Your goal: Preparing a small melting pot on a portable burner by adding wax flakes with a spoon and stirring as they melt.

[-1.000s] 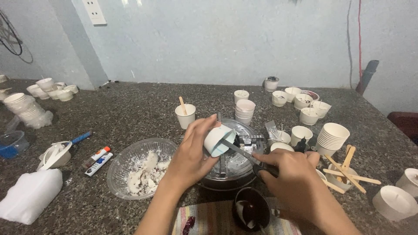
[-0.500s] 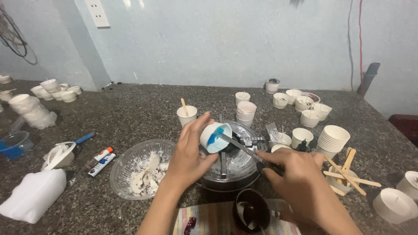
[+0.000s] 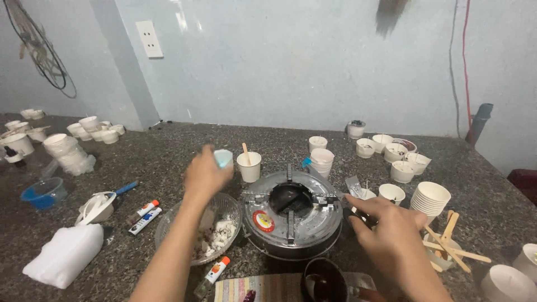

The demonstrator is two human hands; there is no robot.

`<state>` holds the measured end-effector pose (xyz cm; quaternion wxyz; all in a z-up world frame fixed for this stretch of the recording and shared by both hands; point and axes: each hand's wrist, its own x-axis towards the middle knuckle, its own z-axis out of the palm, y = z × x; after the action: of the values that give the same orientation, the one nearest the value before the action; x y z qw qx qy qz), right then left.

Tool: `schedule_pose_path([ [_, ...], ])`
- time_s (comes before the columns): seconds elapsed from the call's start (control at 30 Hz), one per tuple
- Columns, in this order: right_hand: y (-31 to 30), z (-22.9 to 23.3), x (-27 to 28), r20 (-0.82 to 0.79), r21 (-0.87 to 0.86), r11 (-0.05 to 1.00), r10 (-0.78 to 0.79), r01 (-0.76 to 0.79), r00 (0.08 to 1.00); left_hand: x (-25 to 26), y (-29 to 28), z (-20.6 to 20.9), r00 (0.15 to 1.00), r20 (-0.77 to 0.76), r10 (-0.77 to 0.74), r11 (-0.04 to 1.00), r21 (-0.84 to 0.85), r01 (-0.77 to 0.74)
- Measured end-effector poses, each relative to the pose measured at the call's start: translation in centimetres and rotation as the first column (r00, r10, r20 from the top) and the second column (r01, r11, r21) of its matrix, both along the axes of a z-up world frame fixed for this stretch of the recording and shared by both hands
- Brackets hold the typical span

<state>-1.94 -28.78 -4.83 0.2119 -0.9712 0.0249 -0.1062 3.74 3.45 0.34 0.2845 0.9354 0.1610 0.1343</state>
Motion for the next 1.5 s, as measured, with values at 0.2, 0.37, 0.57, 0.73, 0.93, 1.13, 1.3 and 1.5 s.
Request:
schedule_pose_path([
  [0.2, 0.4, -0.6, 0.7, -0.008, -0.026, 0.999, 0.028, -0.028, 1.000, 3.5, 2.1, -4.3, 0.970, -0.238, 0.048, 0.993, 0.120, -0.020],
  [0.37, 0.5, -0.2, 0.4, -0.002, -0.006, 1.000, 0.017, -0.017, 1.000, -4.0, 0.7, 0.1, 0.994, -0.112, -0.016, 0.962, 0.270, 0.046],
  [0.57, 0.2, -0.9, 1.1, 0.036, -0.021, 1.000, 0.018, -0.017, 0.999, -12.6, -0.2, -2.3, 0.847, -0.527, -0.065, 0.817, 0.459, 0.349],
  [0.73, 0.4, -0.6, 0.6, 0.050, 0.006, 1.000, 0.025, -0.026, 0.998, -13.3, -0.8, -7.4, 0.737, -0.674, -0.049, 0.784, 0.431, 0.446],
  [0.93, 0.6, -0.5, 0.5, 0.004, -0.011, 0.999, 0.036, -0.036, 0.999, -13.4, -0.9, -8.7, 0.730, -0.683, -0.035, 0.813, 0.405, 0.418],
  [1.13, 0.2, -0.9, 0.8, 0.054, -0.003, 0.999, 0.054, -0.054, 0.997, -13.2, -0.6, -8.3, 0.775, -0.632, -0.013, 0.816, 0.441, 0.374],
  [1.3, 0.5, -0.2, 0.3, 0.040, 0.004, 0.999, 0.048, -0.048, 0.998, -13.2, 0.5, -10.6, 0.806, -0.590, -0.054, 0.796, 0.462, 0.391],
  [1.5, 0.8, 0.4, -0.3, 0.026, 0.052, 0.997, 0.059, -0.061, 0.998, -15.4, -1.1, -6.3, 0.709, -0.704, -0.020, 0.806, 0.408, 0.428],
])
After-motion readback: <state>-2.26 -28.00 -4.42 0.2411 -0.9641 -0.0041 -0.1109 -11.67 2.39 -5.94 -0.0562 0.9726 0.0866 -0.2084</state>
